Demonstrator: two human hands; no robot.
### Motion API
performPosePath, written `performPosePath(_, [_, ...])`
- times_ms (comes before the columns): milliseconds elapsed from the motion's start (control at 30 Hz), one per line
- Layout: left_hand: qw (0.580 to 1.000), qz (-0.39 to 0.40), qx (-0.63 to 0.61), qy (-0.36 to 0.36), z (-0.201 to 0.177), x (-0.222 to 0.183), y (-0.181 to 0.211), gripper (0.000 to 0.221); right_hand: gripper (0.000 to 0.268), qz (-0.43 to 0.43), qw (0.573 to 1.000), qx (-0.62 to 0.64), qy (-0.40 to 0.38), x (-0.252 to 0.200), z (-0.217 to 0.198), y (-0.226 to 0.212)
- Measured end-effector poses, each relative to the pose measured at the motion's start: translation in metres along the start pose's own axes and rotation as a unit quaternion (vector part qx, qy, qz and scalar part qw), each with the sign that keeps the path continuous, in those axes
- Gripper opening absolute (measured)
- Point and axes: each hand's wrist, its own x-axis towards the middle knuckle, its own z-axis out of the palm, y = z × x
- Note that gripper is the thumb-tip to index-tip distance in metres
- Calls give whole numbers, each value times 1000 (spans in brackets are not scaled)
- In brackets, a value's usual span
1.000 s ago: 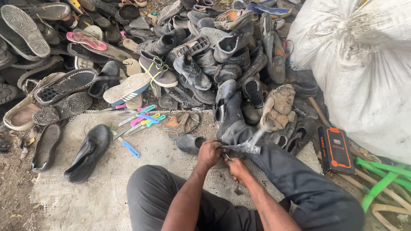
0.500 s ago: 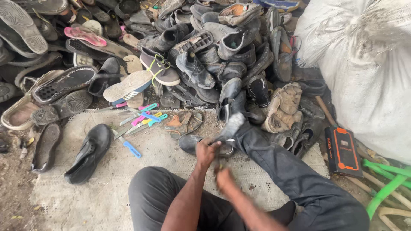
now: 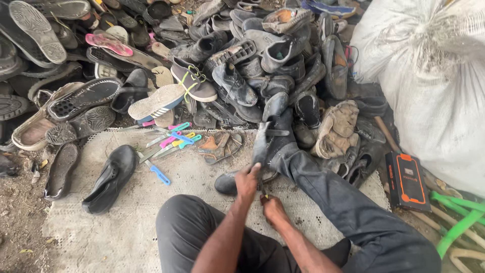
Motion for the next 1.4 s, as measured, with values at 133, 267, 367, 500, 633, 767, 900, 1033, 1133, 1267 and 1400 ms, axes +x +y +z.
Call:
performPosePath(133, [821,245,465,-224,-38,6,23,37,35,-126,992,-11,12,-1,-10,7])
performPosePath(267, [733,409,489,-237,-60,-6,24,13,36,36,999,-23,-25,-16,-7,-25])
performPosePath(367, [799,358,443,-193,-51,3,24,12,32,38,998,42,-28,-22,-4,-39])
performPosePath(500, [843,327,391,-173,-47,5,21,8,38,65,993,90,-45,-57,5,-26])
performPosePath(633, [880,284,349,-150,-44,-5,23,6,30,136,979,110,-108,-49,-11,-20])
performPosePath(767, [870,313,350,-150,-46,-10,24,7,40,85,977,139,-137,-11,-13,-38])
performPosePath(900, [903,307,279,-111,-47,-2,38,10,30,89,984,99,-119,-65,9,-45])
performPosePath(1033, [953,168,238,-79,-49,-5,46,14,26,90,983,87,-135,-91,25,-39])
performPosePath(1133, [939,126,291,-131,-54,-13,62,23,22,93,973,126,-167,-59,29,-43])
performPosePath(1267, [736,252,541,-320,-61,-11,114,36,24,77,969,134,-194,-70,21,-32])
performPosePath(1400, [708,205,595,-321,-72,-11,113,24,25,79,983,74,-149,-76,6,-10])
